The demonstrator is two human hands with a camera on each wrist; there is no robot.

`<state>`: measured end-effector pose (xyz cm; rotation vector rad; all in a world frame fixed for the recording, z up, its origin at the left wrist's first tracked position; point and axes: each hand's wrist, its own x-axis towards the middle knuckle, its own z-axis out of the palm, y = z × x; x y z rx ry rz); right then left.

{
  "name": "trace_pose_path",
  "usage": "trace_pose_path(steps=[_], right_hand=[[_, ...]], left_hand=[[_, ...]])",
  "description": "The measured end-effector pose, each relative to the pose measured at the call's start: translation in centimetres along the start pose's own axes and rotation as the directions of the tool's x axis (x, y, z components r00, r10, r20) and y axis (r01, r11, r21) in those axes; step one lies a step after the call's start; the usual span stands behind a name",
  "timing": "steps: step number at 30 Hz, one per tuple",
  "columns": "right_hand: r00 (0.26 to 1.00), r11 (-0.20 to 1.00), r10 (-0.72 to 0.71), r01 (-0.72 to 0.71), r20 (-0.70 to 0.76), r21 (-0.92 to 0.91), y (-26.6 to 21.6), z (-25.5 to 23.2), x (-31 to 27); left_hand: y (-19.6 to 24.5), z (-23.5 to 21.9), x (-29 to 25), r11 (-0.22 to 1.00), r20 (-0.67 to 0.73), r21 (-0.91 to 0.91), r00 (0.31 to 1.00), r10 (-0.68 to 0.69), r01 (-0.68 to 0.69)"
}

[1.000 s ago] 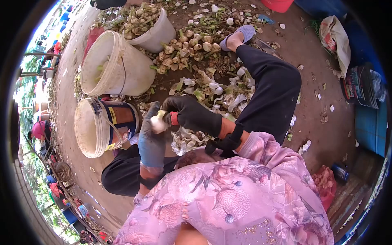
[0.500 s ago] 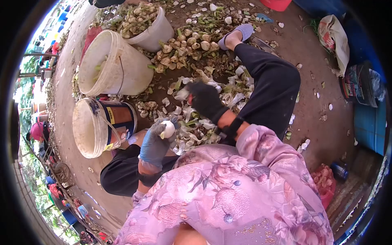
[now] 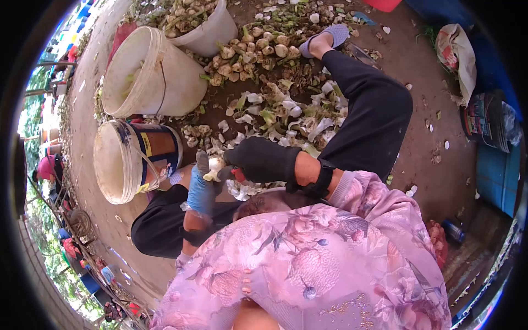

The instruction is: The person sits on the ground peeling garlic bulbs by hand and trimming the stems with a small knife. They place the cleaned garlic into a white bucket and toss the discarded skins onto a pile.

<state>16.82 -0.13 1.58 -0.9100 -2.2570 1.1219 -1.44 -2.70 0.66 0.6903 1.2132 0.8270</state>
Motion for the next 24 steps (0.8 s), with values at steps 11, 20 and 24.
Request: trace_pose_path(steps=[11,20,24], right_hand=[[0.969,0.955,0.135,-0.183,-0.205,-0.235,3.7,-2.3,-0.2],[0.997,0.990,0.056,-0.049,0.055,-0.129,-1.4,-0.7,0.8],[0.987,1.000,-0.006,0.003,-0.160,-0.017,5.0,0.4,0.2]], left_hand=[[2.1,0.0,-0.2,0.831,0.291,-0.181,0.836,-0.466,0.526],[1.6,0.1,-0.6,0.929,0.138,-0.065,0.925,-0.354,0.365],[1.2,-1.1,-0.5,0.867,0.361,-0.187,0.853,-0.377,0.463]])
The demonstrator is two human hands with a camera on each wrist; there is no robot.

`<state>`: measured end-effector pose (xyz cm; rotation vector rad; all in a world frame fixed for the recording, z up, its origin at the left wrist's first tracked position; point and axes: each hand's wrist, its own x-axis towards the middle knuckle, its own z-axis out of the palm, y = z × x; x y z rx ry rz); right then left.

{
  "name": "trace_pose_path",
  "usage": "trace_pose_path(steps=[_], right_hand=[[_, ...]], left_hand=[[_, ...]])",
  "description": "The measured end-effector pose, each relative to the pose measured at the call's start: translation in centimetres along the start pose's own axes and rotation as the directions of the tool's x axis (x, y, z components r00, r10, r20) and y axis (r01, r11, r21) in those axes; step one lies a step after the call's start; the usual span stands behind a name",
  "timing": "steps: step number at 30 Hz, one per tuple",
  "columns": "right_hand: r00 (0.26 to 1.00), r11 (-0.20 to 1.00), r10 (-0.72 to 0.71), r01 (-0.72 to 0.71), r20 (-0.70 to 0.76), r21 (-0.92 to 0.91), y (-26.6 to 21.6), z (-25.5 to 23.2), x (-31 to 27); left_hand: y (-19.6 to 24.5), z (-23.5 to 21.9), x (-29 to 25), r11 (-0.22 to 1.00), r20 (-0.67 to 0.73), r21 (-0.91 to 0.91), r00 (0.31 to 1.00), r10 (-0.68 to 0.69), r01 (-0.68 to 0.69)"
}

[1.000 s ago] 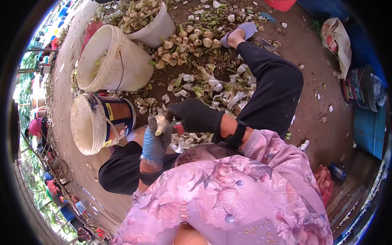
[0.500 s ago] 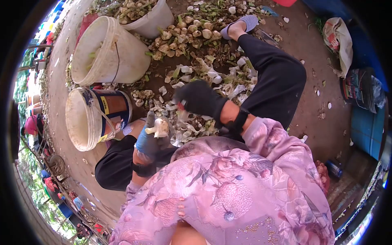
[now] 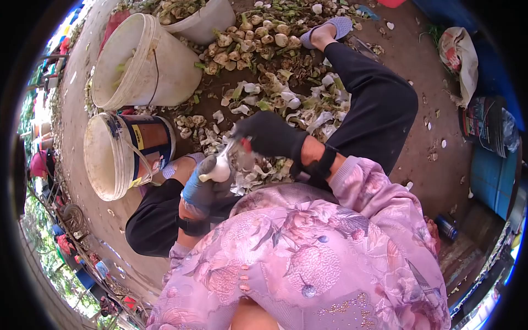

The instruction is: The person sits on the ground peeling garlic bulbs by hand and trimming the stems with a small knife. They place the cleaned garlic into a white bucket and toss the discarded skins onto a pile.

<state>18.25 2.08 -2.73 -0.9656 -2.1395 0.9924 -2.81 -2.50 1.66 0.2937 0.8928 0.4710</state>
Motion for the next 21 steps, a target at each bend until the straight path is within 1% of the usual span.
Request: trace_pose_path(steps=[1,2,3,4,5,6,7,8,9,10,11,12,13,14,15,16,17,18,19,20,21], right_hand=[[0.988,0.991,0.079,-0.092,-0.130,-0.094,0.9,-0.4,-0.2],[0.989,0.991,0.079,-0.092,-0.128,-0.097,1.6,-0.7,-0.6],[0.972,0.951,0.219,-0.233,-0.087,-0.202,1.9,-1.2,-0.9],[0.931,0.881,0.360,-0.360,-0.060,-0.307,2.0,-1.3,-1.1],[0.930,0.881,0.363,-0.363,-0.056,-0.305,2.0,-1.1,-1.3],[0.928,0.909,0.372,-0.367,-0.011,-0.197,1.2,-1.1,-1.4],[0.927,0.925,0.373,-0.369,0.032,-0.087,0.4,-1.1,-1.4],[0.941,0.942,0.336,-0.336,0.032,-0.014,-0.4,-1.2,-1.1],[0.943,0.944,0.331,-0.330,0.033,-0.011,-0.2,-0.5,-1.5],[0.953,0.955,0.297,-0.297,-0.059,0.009,0.3,0.4,-1.8],[0.955,0.967,0.256,-0.255,-0.151,0.026,1.0,1.0,-1.9],[0.967,0.969,0.238,-0.243,-0.095,-0.050,1.2,0.7,-2.1],[0.971,0.974,0.219,-0.224,-0.092,-0.042,1.3,0.4,-2.1],[0.940,0.940,0.341,-0.341,0.005,0.019,1.3,0.0,-2.1],[0.885,0.885,0.453,-0.461,0.111,0.066,1.3,0.0,-2.0],[0.888,0.888,0.445,-0.455,0.115,0.074,1.5,0.3,-2.1],[0.866,0.867,0.490,-0.496,0.105,0.048,1.7,0.7,-2.1],[0.839,0.841,0.536,-0.540,0.092,0.024,2.1,1.1,-2.3],[0.839,0.840,0.537,-0.542,0.091,0.034,2.7,1.4,-2.5],[0.873,0.875,0.484,-0.485,0.055,0.001,3.5,1.8,-2.7],[0.902,0.902,0.430,-0.430,0.020,-0.033,4.3,2.1,-2.7]], left_hand=[[0.0,0.0,0.0,1.000,-0.008,0.014,1.000,-0.003,0.003],[0.1,0.1,0.0,1.000,-0.006,0.012,1.000,-0.002,0.002],[0.4,0.5,0.0,0.992,-0.004,0.112,0.998,0.066,-0.065],[0.7,0.9,0.0,0.969,0.002,0.209,0.991,0.130,-0.128],[0.8,1.0,0.1,0.935,0.014,0.303,0.982,0.190,-0.186],[0.7,0.0,0.7,0.906,-0.065,0.407,0.985,0.157,-0.118],[0.6,-0.1,1.1,0.907,-0.066,0.406,0.986,0.154,-0.115],[0.4,-0.1,1.4,0.847,-0.078,0.500,0.964,0.253,-0.182],[0.5,-0.1,1.7,0.770,-0.081,0.591,0.931,0.355,-0.241],[0.9,-0.3,2.0,0.653,-0.042,0.699,0.895,0.444,-0.291],[2.3,-0.6,2.3,0.642,-0.047,0.707,0.886,0.462,-0.297],[4.6,-1.0,2.5,0.632,-0.116,0.703,0.825,0.554,-0.325],[7.1,-1.4,2.5,0.624,-0.187,0.700,0.753,0.631,-0.349],[10.7,-2.0,1.8,0.425,-0.065,0.816,0.668,0.741,-0.392],[13.6,-1.0,0.7,0.452,-0.092,0.752,0.602,0.793,-0.480],[16.5,0.1,-0.3,0.458,-0.119,0.683,0.532,0.839,-0.570],[18.1,1.2,-0.8,0.606,-0.315,0.374,0.518,0.795,-0.702],[18.7,0.6,-0.6,0.608,-0.315,0.383,0.520,0.794,-0.696],[19.3,-0.3,-0.2,0.630,-0.250,0.366,0.580,0.776,-0.685],[19.6,-1.3,0.5,0.653,-0.183,0.351,0.635,0.751,-0.671],[18.8,-2.4,2.9,0.741,-0.446,0.406,0.591,0.672,-0.535]])
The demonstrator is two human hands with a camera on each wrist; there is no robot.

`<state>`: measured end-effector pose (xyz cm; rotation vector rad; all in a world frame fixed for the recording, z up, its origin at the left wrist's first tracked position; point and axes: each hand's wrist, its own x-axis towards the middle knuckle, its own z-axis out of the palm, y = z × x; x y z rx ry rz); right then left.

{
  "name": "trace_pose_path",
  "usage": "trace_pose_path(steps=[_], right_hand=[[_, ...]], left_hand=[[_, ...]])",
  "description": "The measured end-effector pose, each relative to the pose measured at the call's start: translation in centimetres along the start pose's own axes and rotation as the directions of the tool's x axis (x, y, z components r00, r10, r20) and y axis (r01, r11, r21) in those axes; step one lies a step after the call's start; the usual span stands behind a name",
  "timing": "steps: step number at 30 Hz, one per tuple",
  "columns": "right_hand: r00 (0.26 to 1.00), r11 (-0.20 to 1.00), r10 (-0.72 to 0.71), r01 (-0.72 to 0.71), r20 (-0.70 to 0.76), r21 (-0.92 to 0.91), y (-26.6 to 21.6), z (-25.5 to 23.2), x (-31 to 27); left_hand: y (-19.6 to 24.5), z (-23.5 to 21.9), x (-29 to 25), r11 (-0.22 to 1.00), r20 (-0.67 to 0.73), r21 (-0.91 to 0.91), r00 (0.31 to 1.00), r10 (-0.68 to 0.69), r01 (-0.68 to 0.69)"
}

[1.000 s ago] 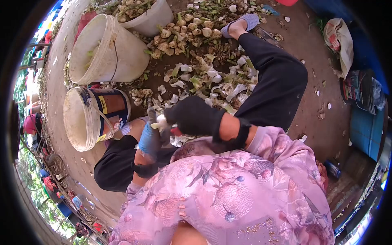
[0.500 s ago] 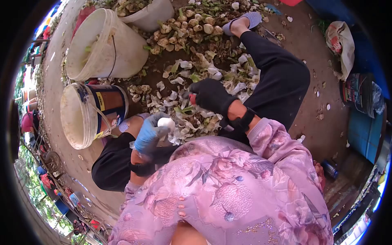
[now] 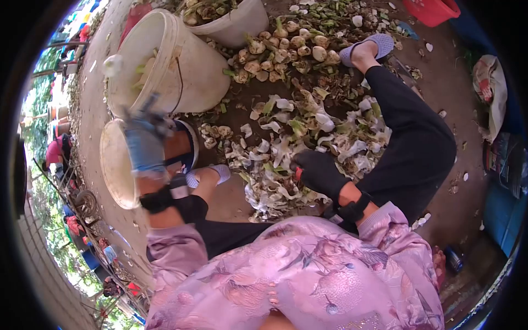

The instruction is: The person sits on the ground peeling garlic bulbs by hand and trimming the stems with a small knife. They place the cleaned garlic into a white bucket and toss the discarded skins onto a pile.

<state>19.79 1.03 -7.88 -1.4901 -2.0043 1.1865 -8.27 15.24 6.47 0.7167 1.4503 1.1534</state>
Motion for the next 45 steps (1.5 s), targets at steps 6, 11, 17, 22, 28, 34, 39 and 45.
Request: trace_pose_path(steps=[6,11,17,22,28,34,39,45], right_hand=[[0.998,0.990,0.068,-0.067,-0.003,0.126,0.4,-0.1,1.8],[0.909,0.901,0.294,-0.366,0.295,0.233,-0.8,-1.0,3.2],[0.981,0.926,0.184,-0.195,0.066,0.322,0.4,1.3,3.4],[0.950,0.646,0.308,-0.248,0.051,0.721,-2.2,-0.7,3.3],[0.994,0.638,0.078,-0.113,0.082,0.761,-7.1,-2.5,2.1],[0.993,0.699,-0.122,0.086,-0.001,0.710,-8.6,-1.9,0.1],[0.969,0.770,-0.245,0.215,-0.034,0.601,-9.0,-3.6,-1.4],[0.968,0.693,-0.189,0.251,-0.165,0.676,-9.6,-2.6,-1.4]], left_hand=[[-27.6,-6.8,10.4,0.264,-0.148,0.956,0.988,0.046,0.131],[-29.2,-4.6,11.5,0.396,-0.370,0.852,0.929,-0.005,0.342],[-33.1,-7.4,9.8,0.851,-0.190,0.473,0.970,-0.153,0.227],[-20.0,2.2,-1.6,0.992,0.042,0.079,0.994,-0.099,0.096],[-14.1,4.2,-12.0,0.900,0.333,0.309,0.922,0.200,-0.307],[-11.4,3.5,-16.1,0.724,0.335,0.387,0.819,0.466,-0.571],[-9.6,2.9,-16.9,0.988,0.346,-0.131,0.938,-0.034,0.084],[-10.1,4.5,-17.4,0.857,0.293,0.088,0.836,0.464,-0.507]])
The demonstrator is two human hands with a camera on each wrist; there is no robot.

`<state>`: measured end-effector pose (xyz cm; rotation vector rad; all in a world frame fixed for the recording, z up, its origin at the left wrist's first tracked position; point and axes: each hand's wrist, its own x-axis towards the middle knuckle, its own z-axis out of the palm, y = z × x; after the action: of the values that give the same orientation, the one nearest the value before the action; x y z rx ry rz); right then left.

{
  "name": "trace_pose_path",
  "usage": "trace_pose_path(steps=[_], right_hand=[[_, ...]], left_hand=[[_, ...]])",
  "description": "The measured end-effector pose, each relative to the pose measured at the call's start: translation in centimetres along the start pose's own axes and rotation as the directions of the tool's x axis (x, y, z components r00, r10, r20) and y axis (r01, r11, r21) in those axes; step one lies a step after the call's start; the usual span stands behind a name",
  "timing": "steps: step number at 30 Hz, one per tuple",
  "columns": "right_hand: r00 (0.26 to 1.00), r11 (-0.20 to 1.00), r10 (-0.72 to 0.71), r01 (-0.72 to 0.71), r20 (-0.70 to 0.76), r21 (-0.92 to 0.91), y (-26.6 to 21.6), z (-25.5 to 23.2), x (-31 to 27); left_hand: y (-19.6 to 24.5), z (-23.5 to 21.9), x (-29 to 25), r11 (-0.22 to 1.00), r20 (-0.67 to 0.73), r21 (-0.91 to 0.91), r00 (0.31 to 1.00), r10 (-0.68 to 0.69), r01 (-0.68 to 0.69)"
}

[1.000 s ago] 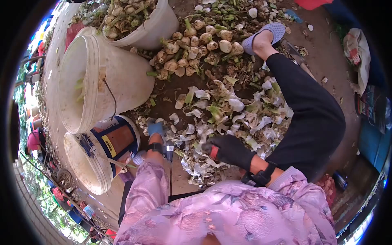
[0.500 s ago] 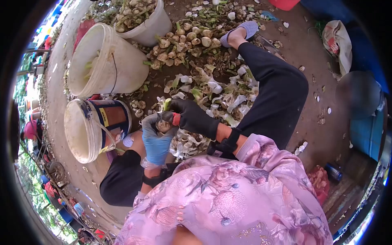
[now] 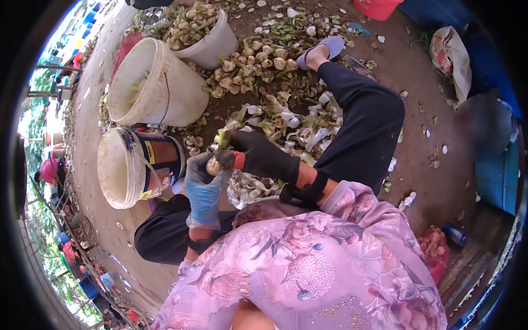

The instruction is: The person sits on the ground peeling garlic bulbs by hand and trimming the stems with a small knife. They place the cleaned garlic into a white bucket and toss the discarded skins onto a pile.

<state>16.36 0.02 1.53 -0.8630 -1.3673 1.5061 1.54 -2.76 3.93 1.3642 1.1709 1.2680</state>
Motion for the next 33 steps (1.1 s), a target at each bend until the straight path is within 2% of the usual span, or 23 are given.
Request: trace_pose_path(steps=[1,3,6,9,11,12,13,14,16,17,19,20,21,23,24,25,27,28,29,30,31,32,33], right_hand=[[1.000,1.000,-0.002,0.002,-0.002,0.000,-0.1,-0.1,-0.1],[0.998,0.998,0.019,-0.015,0.057,-0.068,-0.8,-0.5,-0.3],[0.992,0.980,-0.073,0.090,0.101,-0.179,-1.8,-0.9,-0.3],[0.995,0.974,-0.087,0.093,0.038,-0.206,-1.2,-0.6,0.0],[1.000,0.994,0.006,-0.006,0.001,-0.112,-2.0,-0.4,-0.3],[0.996,0.996,0.090,-0.090,-0.010,-0.013,-2.6,-0.3,0.2],[0.991,0.946,0.137,-0.132,-0.004,-0.297,-1.9,-0.9,0.4],[0.998,0.904,-0.052,0.039,-0.018,-0.425,0.0,-1.0,0.4],[0.997,0.919,0.034,-0.057,-0.066,-0.391,0.0,-0.8,0.2],[0.994,0.966,0.097,-0.108,-0.058,-0.234,0.1,-0.8,0.3],[0.976,0.961,0.218,-0.216,0.012,0.172,-1.6,-0.1,0.6],[0.982,0.957,0.188,-0.189,0.025,0.222,-1.6,0.2,0.8],[0.985,0.947,0.167,-0.170,0.034,0.273,-1.3,0.2,0.7],[0.962,0.896,0.238,-0.271,0.135,0.352,0.2,-0.6,0.1],[0.950,0.844,0.286,-0.312,0.126,0.436,0.3,-0.5,-0.1],[0.935,0.783,0.334,-0.347,0.122,0.516,0.0,-0.3,0.0],[0.891,0.722,0.446,-0.417,0.091,0.552,1.3,-0.8,0.0],[0.963,0.948,0.268,-0.271,0.038,0.165,4.8,-1.7,0.0],[0.953,0.946,0.299,-0.302,0.047,0.114,3.3,-1.6,-0.1],[0.943,0.941,0.329,-0.332,0.056,0.062,1.9,-1.4,-0.1],[0.943,0.941,0.330,-0.333,0.053,0.061,0.5,-0.7,0.1],[0.922,0.910,0.359,-0.381,0.146,0.166,-0.3,-0.2,0.2],[0.895,0.862,0.375,-0.432,0.241,0.265,-0.6,-0.1,0.1]], left_hand=[[0.4,-0.1,-0.2,1.000,0.002,0.000,1.000,0.001,-0.001],[1.7,-0.4,-0.5,0.904,0.023,-0.237,0.933,-0.360,0.355],[1.1,-1.1,-0.3,0.813,0.063,-0.389,0.893,-0.445,0.433],[0.4,-1.2,-0.7,0.846,0.025,-0.320,0.897,-0.442,0.426],[1.5,0.2,-0.4,0.977,-0.043,-0.044,0.977,-0.211,0.209],[1.2,-0.2,-0.3,0.952,-0.030,0.302,0.998,-0.051,0.057],[1.0,-0.6,-0.4,0.949,0.017,0.295,0.993,-0.121,0.110],[1.8,-0.2,-0.4,0.878,0.033,0.475,0.998,0.049,-0.059],[1.5,0.0,-0.4,0.919,0.005,0.394,1.000,0.027,-0.027],[1.8,-0.1,0.3,0.864,0.063,0.470,0.984,0.170,-0.179],[-0.5,0.2,0.0,0.993,-0.019,0.114,1.000,0.009,-0.007],[-0.6,-0.3,0.3,0.923,-0.011,-0.214,0.944,-0.330,0.320],[-0.9,-0.6,0.5,0.643,0.119,-0.496,0.779,-0.616,0.584],[-3.9,-2.9,0.4,0.249,0.491,-0.669,0.668,-0.558,0.700],[-2.8,-1.7,1.2,0.228,0.322,-0.671,0.555,-0.767,0.705],[-3.7,-1.8,1.4,0.236,0.326,-0.668,0.562,-0.760,0.706],[-6.8,-2.5,0.9,0.828,-0.089,-0.127,0.825,-0.558,0.546],[-7.8,-2.1,0.5,0.891,-0.179,-0.236,0.884,-0.432,0.388],[-6.8,-1.3,0.6,0.926,-0.265,-0.317,0.918,-0.295,0.206],[-5.8,-0.7,0.3,0.982,-0.181,0.092,0.972,-0.149,0.168],[-4.6,-0.1,-0.2,0.878,-0.043,0.475,0.998,-0.046,0.061],[-2.1,0.2,-0.1,0.737,0.062,0.663,0.991,0.121,-0.131],[-2.5,0.2,-0.1,0.739,0.063,0.662,0.991,0.117,-0.129]])
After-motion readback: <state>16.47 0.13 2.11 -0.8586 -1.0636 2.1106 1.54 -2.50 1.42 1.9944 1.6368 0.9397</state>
